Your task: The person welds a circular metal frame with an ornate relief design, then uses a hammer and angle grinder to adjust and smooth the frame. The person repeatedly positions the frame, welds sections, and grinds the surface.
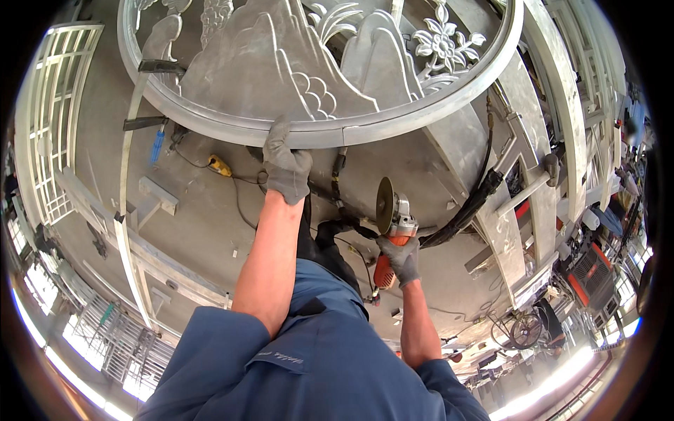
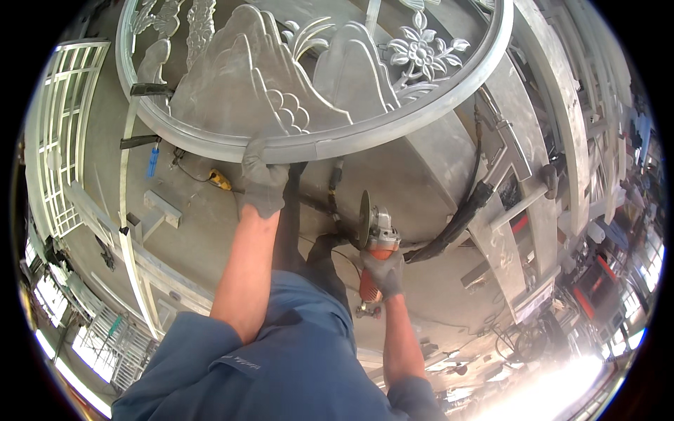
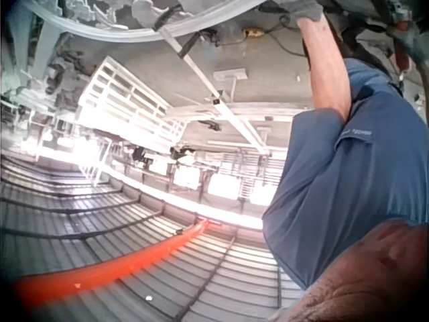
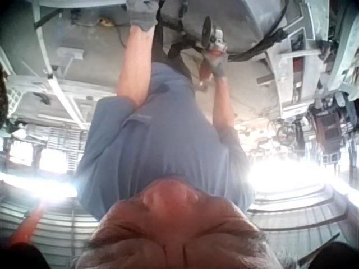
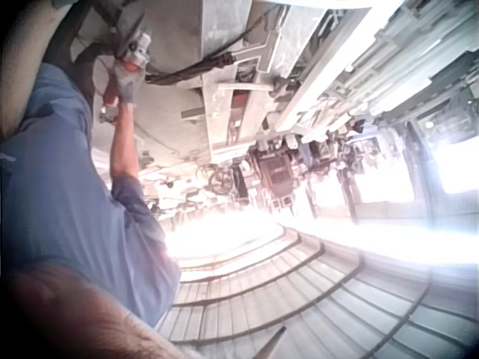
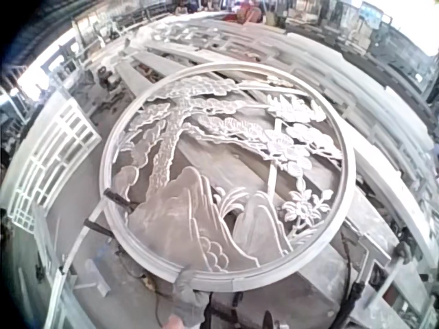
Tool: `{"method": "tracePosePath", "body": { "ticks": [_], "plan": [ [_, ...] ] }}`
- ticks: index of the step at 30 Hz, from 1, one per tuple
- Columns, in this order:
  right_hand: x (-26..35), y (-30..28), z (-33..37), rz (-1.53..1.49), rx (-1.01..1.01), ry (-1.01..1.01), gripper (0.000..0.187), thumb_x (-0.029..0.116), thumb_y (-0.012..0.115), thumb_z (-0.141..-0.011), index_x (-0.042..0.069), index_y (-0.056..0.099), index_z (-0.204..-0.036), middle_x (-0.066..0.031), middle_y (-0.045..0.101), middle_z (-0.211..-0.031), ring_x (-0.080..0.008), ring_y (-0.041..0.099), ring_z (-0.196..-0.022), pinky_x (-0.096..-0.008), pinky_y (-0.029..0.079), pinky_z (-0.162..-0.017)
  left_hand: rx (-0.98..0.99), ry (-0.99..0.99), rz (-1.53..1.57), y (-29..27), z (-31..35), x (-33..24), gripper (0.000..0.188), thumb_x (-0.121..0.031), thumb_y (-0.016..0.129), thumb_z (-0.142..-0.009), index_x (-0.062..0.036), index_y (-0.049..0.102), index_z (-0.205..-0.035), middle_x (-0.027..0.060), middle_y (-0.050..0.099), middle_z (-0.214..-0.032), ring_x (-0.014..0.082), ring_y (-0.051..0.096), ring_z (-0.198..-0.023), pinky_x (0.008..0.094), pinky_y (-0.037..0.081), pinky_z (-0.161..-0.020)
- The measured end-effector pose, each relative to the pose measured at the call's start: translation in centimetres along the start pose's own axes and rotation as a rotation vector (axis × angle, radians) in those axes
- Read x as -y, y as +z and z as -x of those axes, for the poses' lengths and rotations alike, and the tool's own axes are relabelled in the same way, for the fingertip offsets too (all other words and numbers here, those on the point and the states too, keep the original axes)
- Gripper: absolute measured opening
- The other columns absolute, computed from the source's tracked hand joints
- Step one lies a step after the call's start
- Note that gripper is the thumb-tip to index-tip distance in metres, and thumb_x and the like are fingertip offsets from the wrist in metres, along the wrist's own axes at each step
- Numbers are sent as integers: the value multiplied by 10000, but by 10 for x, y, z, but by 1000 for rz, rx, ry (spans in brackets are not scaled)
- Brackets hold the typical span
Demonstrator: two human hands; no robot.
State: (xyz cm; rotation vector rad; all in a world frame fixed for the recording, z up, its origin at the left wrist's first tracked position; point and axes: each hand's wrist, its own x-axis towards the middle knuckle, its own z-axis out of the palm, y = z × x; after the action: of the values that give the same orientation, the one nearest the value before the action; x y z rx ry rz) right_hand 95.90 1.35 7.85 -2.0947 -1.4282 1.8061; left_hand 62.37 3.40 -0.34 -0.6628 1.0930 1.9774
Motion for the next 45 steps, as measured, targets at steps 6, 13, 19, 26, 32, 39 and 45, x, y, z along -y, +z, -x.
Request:
{"method": "tracePosePath", "body": {
  "ticks": [6, 13, 19, 26, 32, 39, 45],
  "plan": [
    [15, -12, 17, -178, 78, 47, 329, 137, 761, -805, 12, 638, -1085, -55, 673, -923, -152, 643, -753, -342, 546, -681, 191, 120, -102, -4, 7, -1, 245, -132, 613, -957, 7, 624, -1158, 120, 657, -1083, 245, 677, -980, 362, 599, -872],
    [7, -17, 24, -281, -95, -103, 491, 36, 783, -741, 35, 582, -1188, -91, 670, -997, -175, 674, -828, -336, 594, -739, 38, -92, 51, 31, 29, -17, 187, -104, 569, -977, 29, 632, -1092, 99, 668, -944, 261, 698, -933, 352, 593, -855],
    [77, -45, 5, -505, 24, -67, 644, 121, 790, -769, -10, 516, -1336, -127, 664, -999, -231, 663, -809, -383, 578, -721, 2, 201, -488, -39, 7, 20, 207, -82, 606, -987, 14, 653, -1164, 93, 691, -1042, 225, 687, -987, 319, 564, -874],
    [120, -56, -32, -679, -67, -137, 619, 33, 779, -788, 8, 522, -1350, -117, 600, -1199, -216, 629, -980, -412, 588, -761, 84, -112, -72, 18, 28, -14, 246, -106, 588, -1006, 4, 616, -1224, 83, 654, -1167, 191, 646, -1084, 312, 543, -964],
    [153, -46, -22, -679, 9, -69, 485, 49, 744, -809, 34, 573, -1262, -120, 640, -1056, -277, 669, -901, -419, 596, -760, 156, 124, -440, -16, 19, -6, 204, -72, 547, -1024, -4, 628, -1198, 62, 656, -1144, 149, 637, -1054, 286, 551, -914],
    [147, -46, -8, -663, 54, -4, 555, 31, 725, -795, 50, 539, -1317, -107, 614, -1116, -240, 659, -916, -414, 610, -794, 227, 380, -1013, -22, 13, -10, 268, -59, 484, -1033, 51, 605, -1245, 161, 668, -1201, 252, 663, -1107, 387, 558, -984],
    [140, -47, 0, -678, 5, -5, 539, 16, 707, -795, 60, 557, -1311, -87, 592, -1185, -224, 642, -974, -410, 621, -778, 221, 223, -579, -34, 7, -3, 262, -128, 553, -1023, 38, 656, -1197, 118, 715, -1105, 237, 693, -1024, 345, 558, -910]
  ]
}}
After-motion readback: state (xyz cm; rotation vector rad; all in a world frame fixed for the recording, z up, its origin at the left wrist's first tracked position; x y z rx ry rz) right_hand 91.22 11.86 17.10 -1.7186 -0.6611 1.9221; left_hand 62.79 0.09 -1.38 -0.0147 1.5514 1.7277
